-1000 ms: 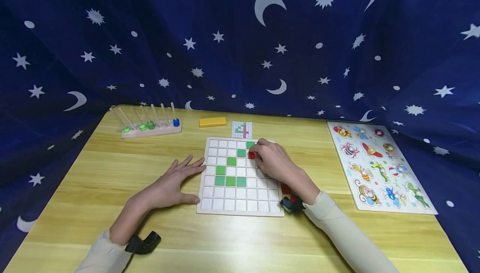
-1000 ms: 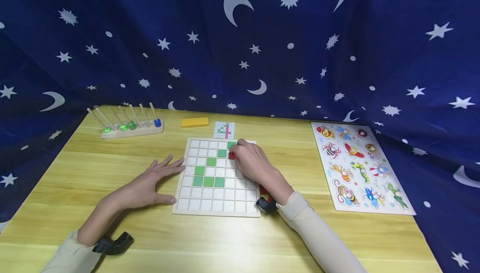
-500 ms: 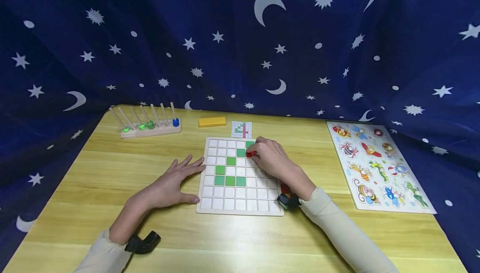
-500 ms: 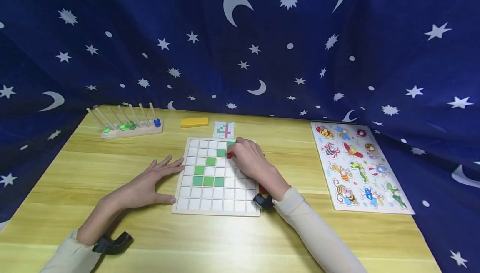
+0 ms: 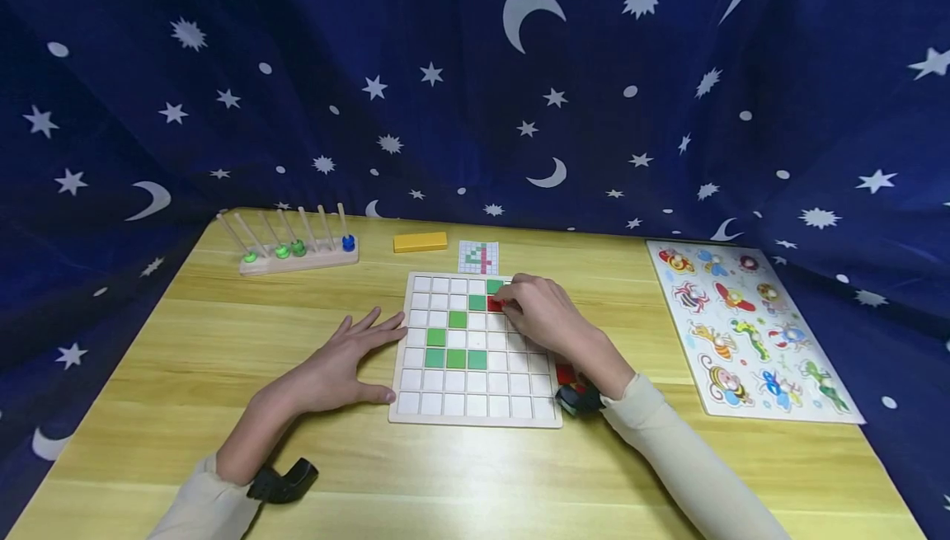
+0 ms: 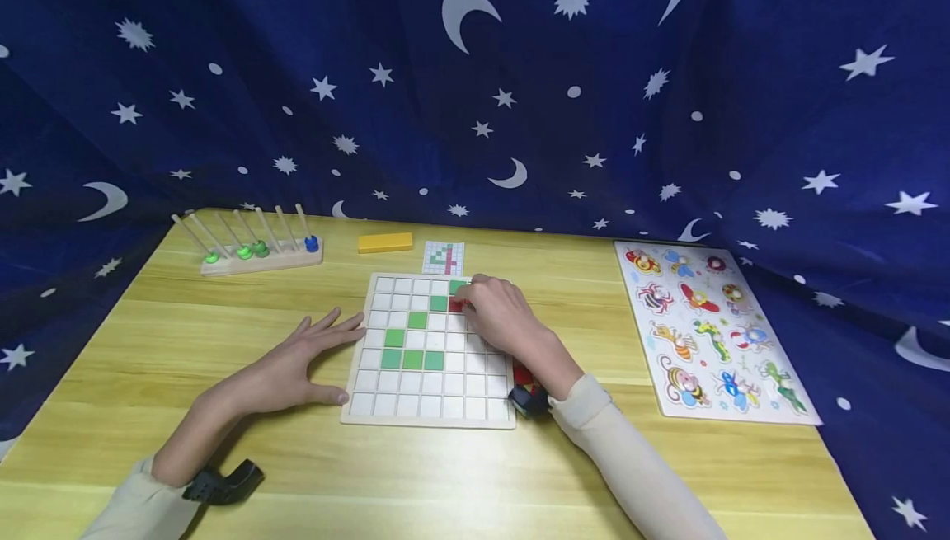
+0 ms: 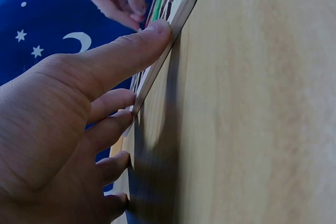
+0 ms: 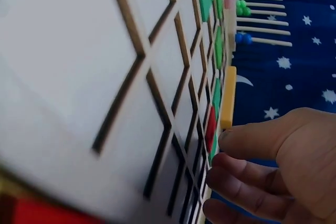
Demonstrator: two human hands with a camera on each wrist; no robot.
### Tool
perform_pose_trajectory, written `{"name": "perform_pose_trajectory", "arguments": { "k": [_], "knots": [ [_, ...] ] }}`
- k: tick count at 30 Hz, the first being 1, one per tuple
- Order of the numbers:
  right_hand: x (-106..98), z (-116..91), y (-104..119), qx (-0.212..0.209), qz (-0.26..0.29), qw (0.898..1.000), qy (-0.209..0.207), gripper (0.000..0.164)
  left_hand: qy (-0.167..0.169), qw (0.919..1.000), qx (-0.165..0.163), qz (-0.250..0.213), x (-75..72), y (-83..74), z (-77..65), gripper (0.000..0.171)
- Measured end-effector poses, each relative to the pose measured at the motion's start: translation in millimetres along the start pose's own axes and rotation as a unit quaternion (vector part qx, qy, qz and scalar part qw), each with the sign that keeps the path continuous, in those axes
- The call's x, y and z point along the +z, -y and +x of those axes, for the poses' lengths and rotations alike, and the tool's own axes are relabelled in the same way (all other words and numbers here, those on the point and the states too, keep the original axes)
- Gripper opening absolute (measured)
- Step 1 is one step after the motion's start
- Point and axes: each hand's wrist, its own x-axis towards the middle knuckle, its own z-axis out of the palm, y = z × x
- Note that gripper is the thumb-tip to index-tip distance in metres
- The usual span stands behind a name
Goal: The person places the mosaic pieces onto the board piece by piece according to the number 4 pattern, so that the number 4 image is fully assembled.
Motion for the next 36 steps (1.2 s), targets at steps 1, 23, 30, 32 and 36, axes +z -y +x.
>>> {"name": "perform_pose_trajectory", "arguments": {
  "k": [1, 23, 30, 32, 36],
  "knots": [
    [-1.4, -2.2, -1.0, 0.002, 0.002, 1.000, -0.005, 0.017, 0.000, 1.0000, 0.001, 0.000, 0.0, 0.3, -0.1, 0.090],
    [-30.7, -60.2, -50.7, 0.079, -0.032, 0.996, -0.007, 0.027, -0.002, 0.9999, -0.016, 0.001, 0.9, -0.4, -0.2, 0.091],
    [-26.2, -42.9, -48.8, 0.068, -0.026, 0.997, -0.002, 0.024, -0.002, 0.9999, -0.011, -0.005, 1.5, 1.2, -1.9, 0.091],
    [-25.9, -38.7, -47.5, 0.071, -0.025, 0.997, 0.011, 0.024, -0.002, 1.0000, -0.008, -0.005, 1.5, 1.0, -1.8, 0.091],
    [-25.5, -33.9, -45.2, 0.079, -0.027, 0.996, 0.036, 0.025, -0.001, 1.0000, -0.005, -0.003, 0.8, 0.6, -1.3, 0.091]
  ]
}}
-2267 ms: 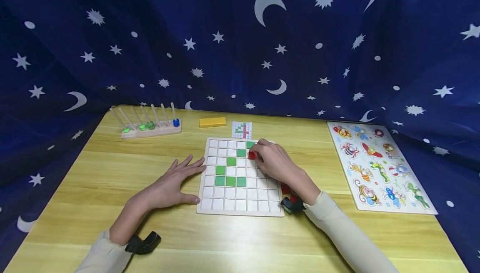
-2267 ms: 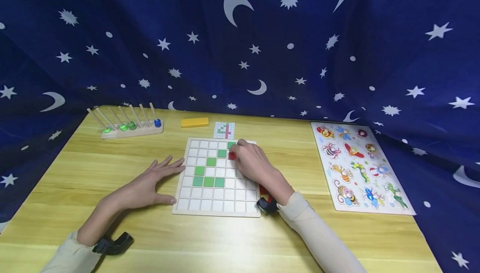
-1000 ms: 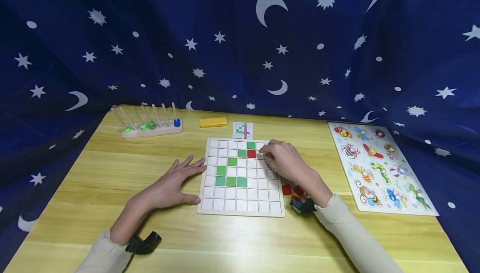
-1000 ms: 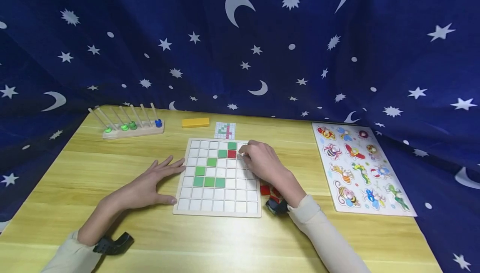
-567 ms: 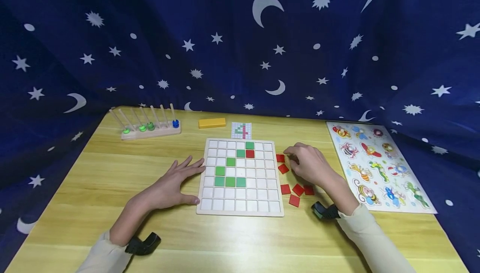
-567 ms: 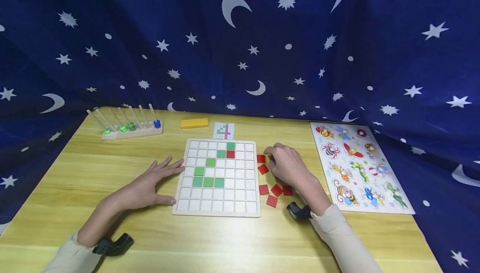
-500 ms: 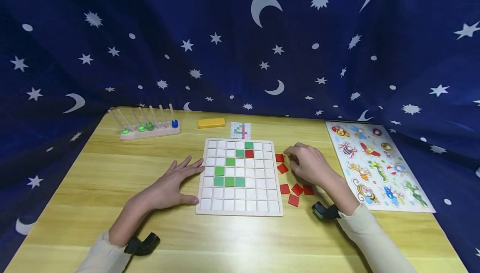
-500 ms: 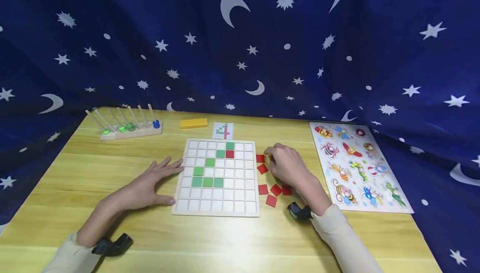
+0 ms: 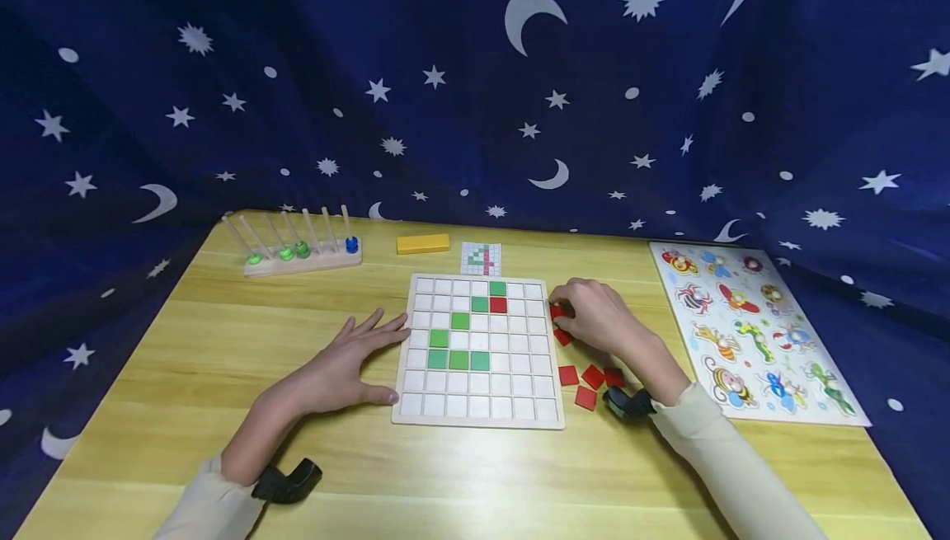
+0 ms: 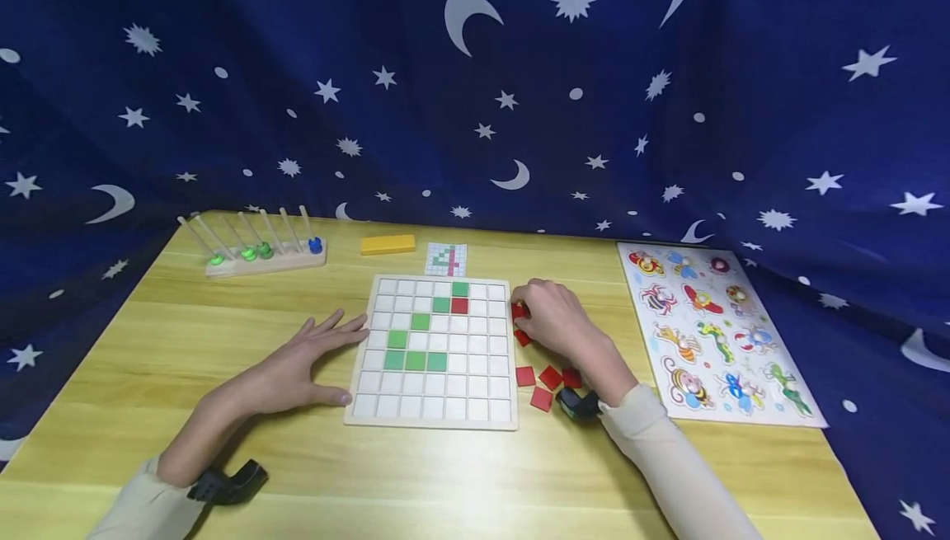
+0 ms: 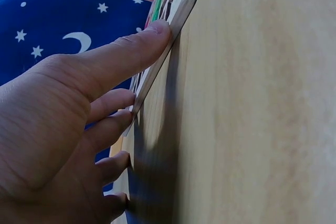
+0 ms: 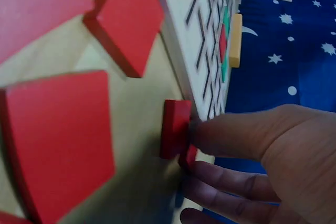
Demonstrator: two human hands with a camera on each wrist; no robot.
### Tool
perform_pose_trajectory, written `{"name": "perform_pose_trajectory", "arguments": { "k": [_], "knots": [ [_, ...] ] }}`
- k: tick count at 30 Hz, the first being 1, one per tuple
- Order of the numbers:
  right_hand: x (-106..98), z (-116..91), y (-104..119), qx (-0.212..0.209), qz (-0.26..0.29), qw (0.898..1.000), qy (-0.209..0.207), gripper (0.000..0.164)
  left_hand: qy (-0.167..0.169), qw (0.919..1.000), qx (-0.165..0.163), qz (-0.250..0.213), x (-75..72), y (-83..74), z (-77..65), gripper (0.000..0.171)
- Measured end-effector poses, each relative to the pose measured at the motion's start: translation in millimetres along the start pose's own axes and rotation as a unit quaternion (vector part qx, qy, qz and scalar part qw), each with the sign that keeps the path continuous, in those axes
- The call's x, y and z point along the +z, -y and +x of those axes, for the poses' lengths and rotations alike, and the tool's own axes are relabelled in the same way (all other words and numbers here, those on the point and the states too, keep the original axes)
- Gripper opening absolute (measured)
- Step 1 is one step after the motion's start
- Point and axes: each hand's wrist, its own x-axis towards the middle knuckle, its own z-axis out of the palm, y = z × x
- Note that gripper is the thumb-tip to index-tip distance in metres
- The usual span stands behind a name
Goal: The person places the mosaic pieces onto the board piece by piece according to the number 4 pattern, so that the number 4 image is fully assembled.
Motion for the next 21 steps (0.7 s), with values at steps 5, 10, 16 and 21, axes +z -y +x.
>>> {"name": "perform_pose_trajectory", "arguments": {
  "k": [5, 10, 16, 21],
  "knots": [
    [0.8, -0.6, -1.5, 0.002, -0.009, 1.000, 0.000, 0.024, 0.001, 1.0000, 0.004, 0.004, 0.2, -0.9, 1.7, 0.091],
    [-0.4, -1.7, -1.9, 0.001, -0.011, 1.000, -0.020, 0.022, 0.002, 1.0000, 0.000, 0.002, 0.0, -1.2, 1.5, 0.091],
    [-2.2, -1.0, 10.9, -0.012, -0.005, 0.999, -0.041, 0.022, -0.002, 1.0000, -0.002, 0.001, -1.1, -1.5, -0.2, 0.090],
    [1.4, -0.5, 26.5, -0.043, 0.012, 0.998, -0.048, 0.024, 0.001, 1.0000, -0.001, 0.000, -1.0, -2.0, 0.8, 0.090]
  ]
}}
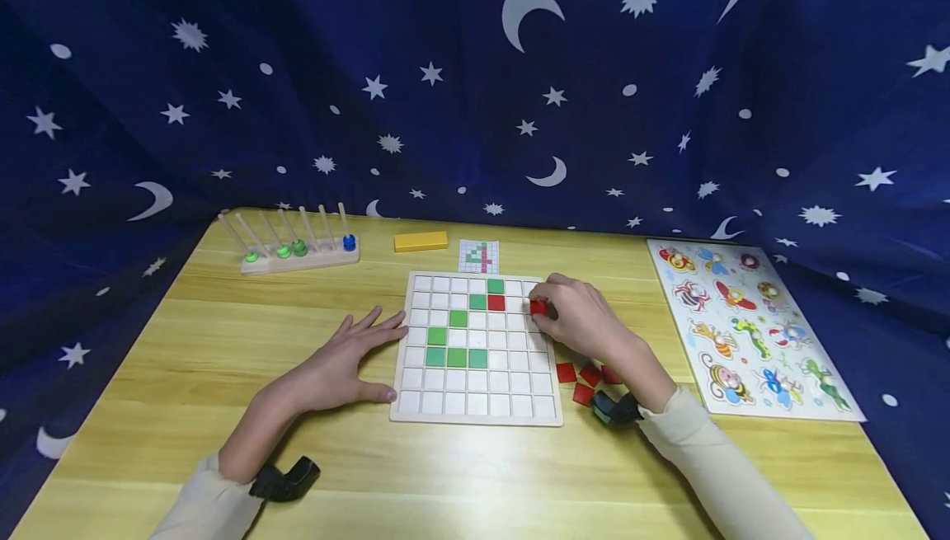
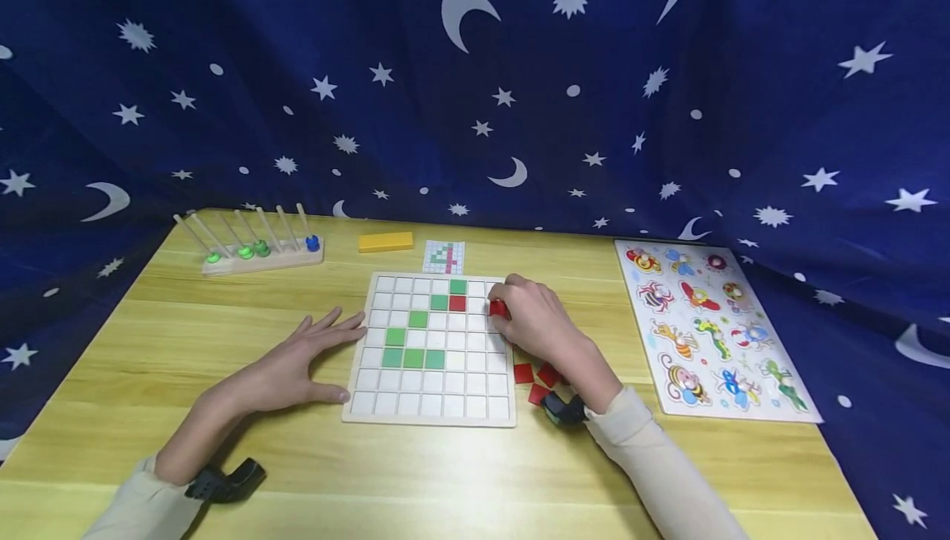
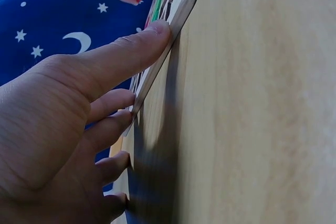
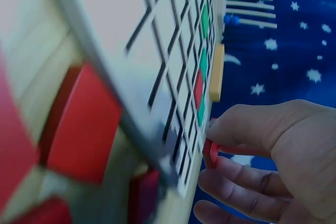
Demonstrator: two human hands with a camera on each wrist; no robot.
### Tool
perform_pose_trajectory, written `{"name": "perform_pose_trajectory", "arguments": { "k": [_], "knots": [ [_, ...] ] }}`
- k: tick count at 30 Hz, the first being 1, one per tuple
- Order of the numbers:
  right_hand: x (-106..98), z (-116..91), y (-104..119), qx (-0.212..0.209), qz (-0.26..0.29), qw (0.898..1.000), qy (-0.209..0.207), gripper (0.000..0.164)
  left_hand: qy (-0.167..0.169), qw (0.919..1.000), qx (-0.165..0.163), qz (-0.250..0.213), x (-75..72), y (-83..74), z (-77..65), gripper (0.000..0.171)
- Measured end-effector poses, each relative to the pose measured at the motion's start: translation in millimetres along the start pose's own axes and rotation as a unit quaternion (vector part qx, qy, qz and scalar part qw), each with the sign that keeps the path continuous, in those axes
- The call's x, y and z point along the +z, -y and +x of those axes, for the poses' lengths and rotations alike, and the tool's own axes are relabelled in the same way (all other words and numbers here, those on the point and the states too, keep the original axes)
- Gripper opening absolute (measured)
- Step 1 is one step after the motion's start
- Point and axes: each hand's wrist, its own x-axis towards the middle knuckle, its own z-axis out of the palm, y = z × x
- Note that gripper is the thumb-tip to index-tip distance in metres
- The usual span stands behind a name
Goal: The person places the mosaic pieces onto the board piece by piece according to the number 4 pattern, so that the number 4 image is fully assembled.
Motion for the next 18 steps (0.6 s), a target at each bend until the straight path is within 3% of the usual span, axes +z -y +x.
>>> {"name": "perform_pose_trajectory", "arguments": {
  "k": [18],
  "knots": [
    [25.5, 22.0, 37.4, -0.054, 0.006, 0.998, 0.032, 0.020, 0.003, 1.0000, -0.003, -0.004, -0.1, 1.5, 0.5, 0.090]
  ]
}}
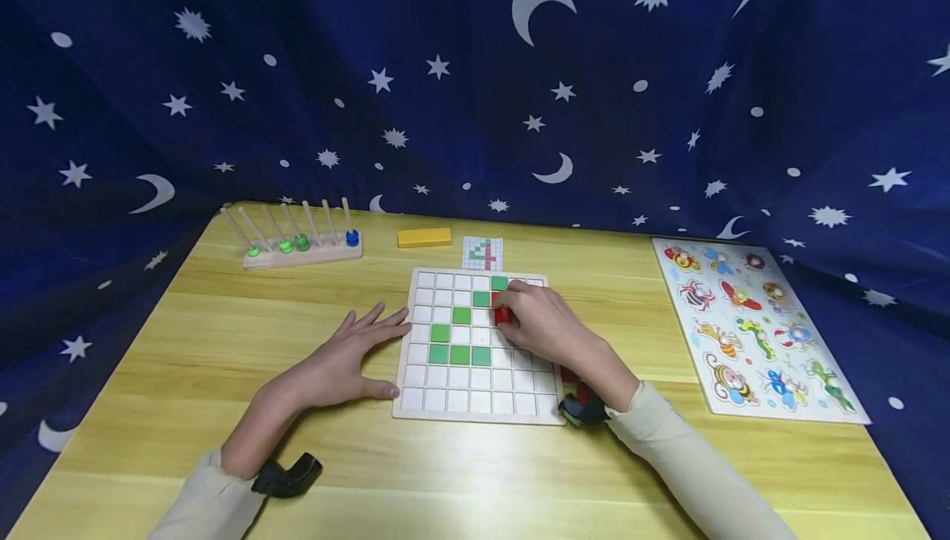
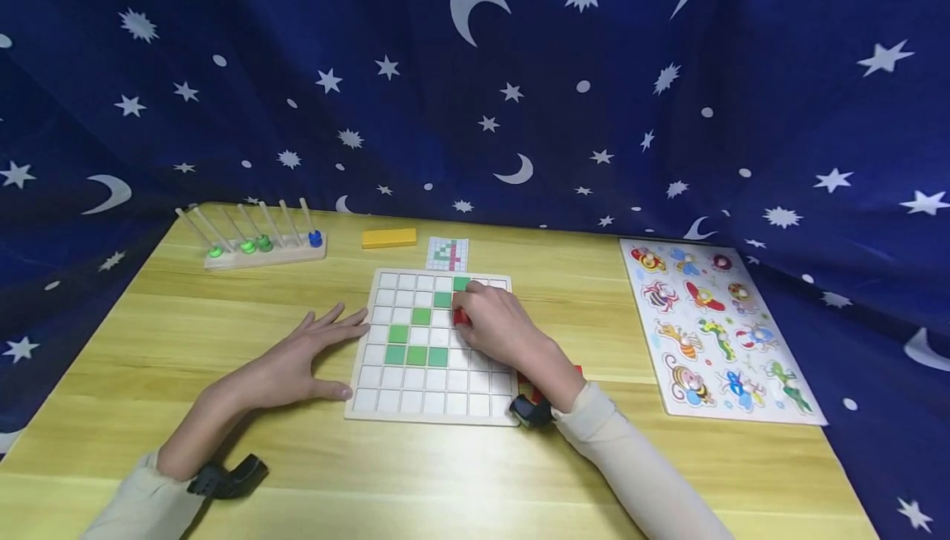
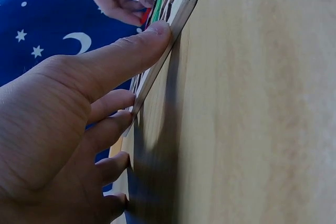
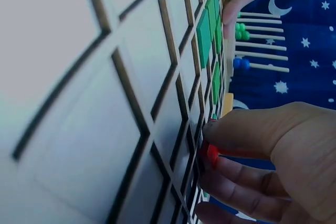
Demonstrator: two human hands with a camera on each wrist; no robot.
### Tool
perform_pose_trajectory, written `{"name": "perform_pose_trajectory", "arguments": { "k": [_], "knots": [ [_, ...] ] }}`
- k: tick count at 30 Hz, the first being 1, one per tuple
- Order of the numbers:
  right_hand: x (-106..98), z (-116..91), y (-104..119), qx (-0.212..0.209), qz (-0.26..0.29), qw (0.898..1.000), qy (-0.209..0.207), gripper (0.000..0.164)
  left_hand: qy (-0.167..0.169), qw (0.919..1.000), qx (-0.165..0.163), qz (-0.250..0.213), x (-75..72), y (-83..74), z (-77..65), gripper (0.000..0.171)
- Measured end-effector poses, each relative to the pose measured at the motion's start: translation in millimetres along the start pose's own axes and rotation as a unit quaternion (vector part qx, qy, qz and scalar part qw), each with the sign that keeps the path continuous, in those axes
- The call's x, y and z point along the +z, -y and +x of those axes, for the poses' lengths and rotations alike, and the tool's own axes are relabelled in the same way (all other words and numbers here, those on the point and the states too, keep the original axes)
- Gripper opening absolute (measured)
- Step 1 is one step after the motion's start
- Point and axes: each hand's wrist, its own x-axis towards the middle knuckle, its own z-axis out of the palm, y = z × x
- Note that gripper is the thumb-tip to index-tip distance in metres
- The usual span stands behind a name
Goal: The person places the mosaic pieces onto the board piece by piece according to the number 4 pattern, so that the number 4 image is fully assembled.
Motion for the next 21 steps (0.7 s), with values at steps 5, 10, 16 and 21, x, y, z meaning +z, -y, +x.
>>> {"name": "perform_pose_trajectory", "arguments": {
  "k": [5, 10, 16, 21],
  "knots": [
    [2.3, 1.9, 1.1, 0.001, -0.005, 1.000, 0.008, 0.015, 0.001, 1.0000, -0.003, 0.002, 0.1, -0.8, 0.7, 0.090],
    [0.8, 3.4, 1.8, -0.001, -0.004, 1.000, 0.012, 0.011, -0.002, 1.0000, -0.004, 0.005, -0.4, -1.5, 0.2, 0.091],
    [-0.8, 3.1, 1.9, 0.006, 0.009, 1.000, 0.021, 0.013, 0.000, 1.0000, -0.006, 0.002, -0.6, -3.1, 0.4, 0.090],
    [-0.5, 3.2, 1.5, 0.006, 0.013, 1.000, 0.022, 0.013, 0.000, 1.0000, -0.007, 0.001, 0.4, -2.2, 0.6, 0.091]
  ]
}}
